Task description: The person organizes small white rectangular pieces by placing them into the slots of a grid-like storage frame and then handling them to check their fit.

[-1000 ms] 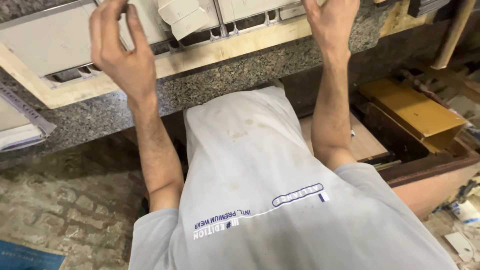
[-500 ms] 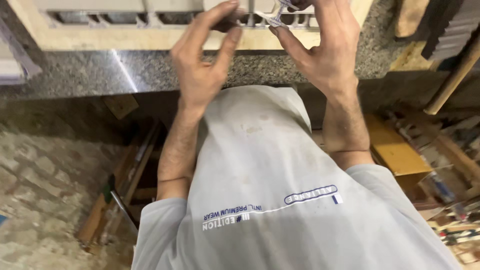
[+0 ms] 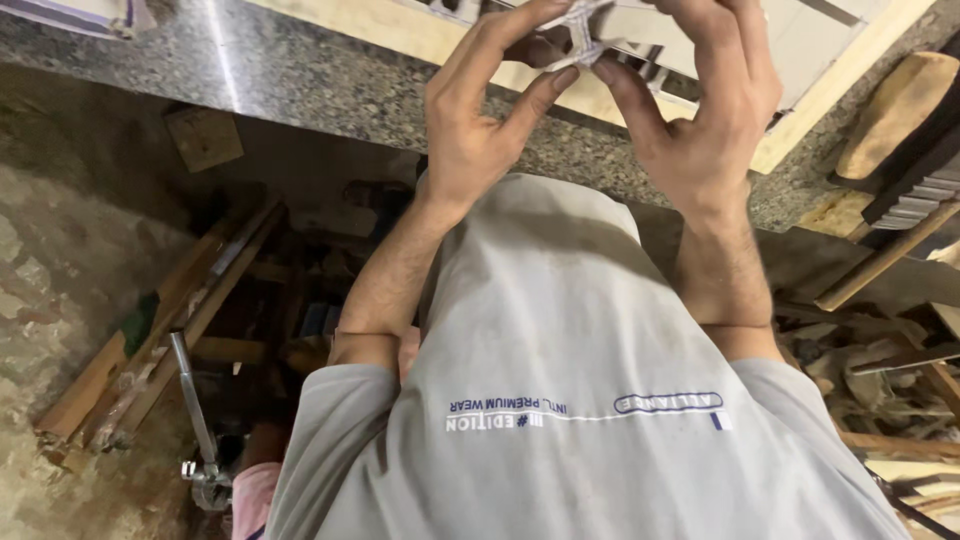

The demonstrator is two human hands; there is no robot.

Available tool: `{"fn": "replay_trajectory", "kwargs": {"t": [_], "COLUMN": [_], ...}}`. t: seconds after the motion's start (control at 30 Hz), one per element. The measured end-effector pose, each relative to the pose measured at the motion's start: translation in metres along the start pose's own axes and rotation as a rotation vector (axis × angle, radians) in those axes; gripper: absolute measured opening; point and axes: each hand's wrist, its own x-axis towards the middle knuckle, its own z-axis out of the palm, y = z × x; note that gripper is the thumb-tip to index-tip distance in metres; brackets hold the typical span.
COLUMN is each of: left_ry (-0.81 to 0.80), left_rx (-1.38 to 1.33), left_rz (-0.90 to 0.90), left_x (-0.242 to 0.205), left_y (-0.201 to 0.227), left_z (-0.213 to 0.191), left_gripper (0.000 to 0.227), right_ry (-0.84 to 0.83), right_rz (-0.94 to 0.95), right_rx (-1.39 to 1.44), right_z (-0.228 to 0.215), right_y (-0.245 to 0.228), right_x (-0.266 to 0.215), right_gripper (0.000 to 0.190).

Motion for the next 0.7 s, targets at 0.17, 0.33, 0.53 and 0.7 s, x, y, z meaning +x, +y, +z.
{"fn": "replay_trajectory", "kwargs": {"t": [0.17, 0.33, 0.53, 0.7], "left_ry": [0.095, 0.133, 0.215, 0.254], "left_rx": [0.117, 0.03, 0.001, -0.04], "left_rz": [0.134, 0.058, -0.015, -0.092], "left_x": [0.01, 0.016, 0.026, 0.035], "left_y": [-0.021, -0.041, -0.071, -0.079], "left_z": [-0.039, -0.069, -0.086, -0.098], "left_gripper": [0.05, 0.049, 0.046, 0.046], "right_ry": [-0.04, -0.065, -0.085, -0.069], "right_rz": [0.132, 0.203, 0.211, 0.242], "right_rx": [0.181, 0.147, 0.054, 0.048], "right_z": [0.047, 0.085, 0.118, 0.132], "right_y": [-0.026, -0.049, -0.049, -0.046], "right_x": [0.03, 0.06, 0.088, 0.101], "right_gripper": [0.03, 0.029, 0.026, 0.024]}}
